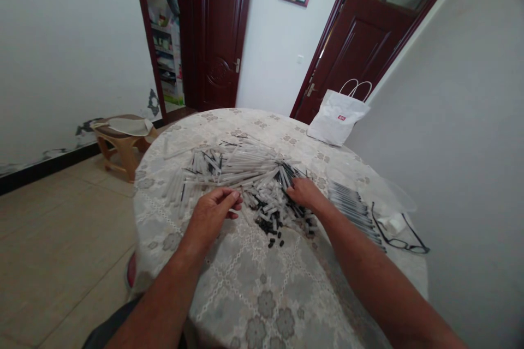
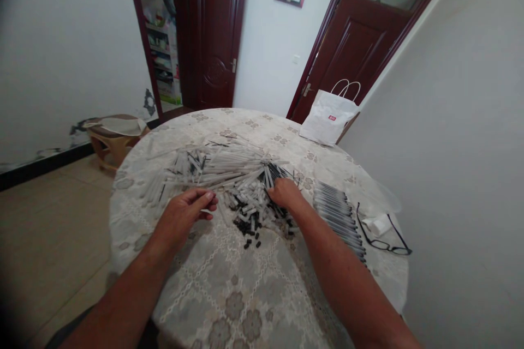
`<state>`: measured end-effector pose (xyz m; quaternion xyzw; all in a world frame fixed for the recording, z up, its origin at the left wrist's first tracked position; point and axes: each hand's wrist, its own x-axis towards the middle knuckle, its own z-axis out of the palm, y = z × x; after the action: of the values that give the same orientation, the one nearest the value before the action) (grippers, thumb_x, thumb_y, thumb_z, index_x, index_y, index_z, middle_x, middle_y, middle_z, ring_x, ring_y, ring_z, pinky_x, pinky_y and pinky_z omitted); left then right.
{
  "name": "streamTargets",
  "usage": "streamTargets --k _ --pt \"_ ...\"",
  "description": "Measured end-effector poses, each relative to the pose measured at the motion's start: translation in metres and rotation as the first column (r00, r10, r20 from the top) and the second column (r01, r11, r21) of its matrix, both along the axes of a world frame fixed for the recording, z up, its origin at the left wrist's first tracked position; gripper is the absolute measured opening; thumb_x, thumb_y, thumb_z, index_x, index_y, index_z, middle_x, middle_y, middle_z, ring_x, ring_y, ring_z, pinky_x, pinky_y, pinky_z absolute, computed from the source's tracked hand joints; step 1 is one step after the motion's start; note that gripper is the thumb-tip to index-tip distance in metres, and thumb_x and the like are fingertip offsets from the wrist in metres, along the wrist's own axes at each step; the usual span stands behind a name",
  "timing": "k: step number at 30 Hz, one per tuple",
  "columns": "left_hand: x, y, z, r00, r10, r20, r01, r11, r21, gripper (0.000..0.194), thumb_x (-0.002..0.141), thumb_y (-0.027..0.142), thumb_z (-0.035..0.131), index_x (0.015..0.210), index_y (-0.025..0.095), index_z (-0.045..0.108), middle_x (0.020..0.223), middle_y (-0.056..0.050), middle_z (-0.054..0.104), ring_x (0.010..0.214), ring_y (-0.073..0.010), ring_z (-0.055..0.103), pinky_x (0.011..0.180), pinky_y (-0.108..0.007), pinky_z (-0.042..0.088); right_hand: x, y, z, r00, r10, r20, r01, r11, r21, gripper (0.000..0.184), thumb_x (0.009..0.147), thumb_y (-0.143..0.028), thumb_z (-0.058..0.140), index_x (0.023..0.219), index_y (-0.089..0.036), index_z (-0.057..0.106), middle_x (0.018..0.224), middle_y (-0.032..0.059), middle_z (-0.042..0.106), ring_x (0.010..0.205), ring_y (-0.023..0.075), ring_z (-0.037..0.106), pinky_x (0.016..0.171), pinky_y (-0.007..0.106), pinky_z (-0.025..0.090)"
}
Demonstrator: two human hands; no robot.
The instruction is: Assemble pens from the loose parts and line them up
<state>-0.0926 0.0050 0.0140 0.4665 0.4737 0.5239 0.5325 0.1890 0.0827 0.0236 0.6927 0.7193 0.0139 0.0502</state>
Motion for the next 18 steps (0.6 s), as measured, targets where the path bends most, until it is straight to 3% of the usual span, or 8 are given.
streamTargets --k 9,15,18 --pt "0.004 -0.002 0.002 0.998 -0.055 -0.009 0.055 0.999 0.002 0.041 0.076 0.056 0.076 0.088 0.017 0.075 0.088 -0.011 0.075 0.082 -0.0247 0.070 0.065 -0.032 0.056 0.013 -0.035 0.016 0.983 0.002 -0.184 -0.002 1.000 -0.001 0.026 0.091 -0.026 0.049 0.086 -0.015 0.072 0.087 0.0095 0.075 0.079 0.0189 0.065 0.063 0.026 0.036" --pt "0.006 -0.004 0.000 0.990 -0.134 -0.046 0.134 0.991 -0.002 0.036 0.081 0.051 0.073 0.094 0.017 0.074 0.096 -0.012 0.076 0.084 -0.0248 0.071 0.066 -0.033 0.057 0.012 -0.061 0.019 0.939 -0.035 -0.341 0.055 0.997 0.048 0.029 0.095 -0.029 0.042 0.084 -0.018 0.066 0.076 0.0034 0.070 0.072 0.0164 0.061 0.061 0.024 0.035" --pt "0.008 -0.006 0.002 0.979 -0.196 -0.059 0.195 0.981 -0.020 0.038 0.081 0.049 0.072 0.102 0.017 0.074 0.099 -0.013 0.077 0.084 -0.0250 0.071 0.064 -0.034 0.057 -0.001 -0.077 0.016 0.868 0.052 -0.495 0.027 0.988 0.151 0.023 0.095 -0.034 0.049 0.082 -0.020 0.062 0.073 0.0003 0.067 0.070 0.0155 0.060 0.062 0.023 0.036"
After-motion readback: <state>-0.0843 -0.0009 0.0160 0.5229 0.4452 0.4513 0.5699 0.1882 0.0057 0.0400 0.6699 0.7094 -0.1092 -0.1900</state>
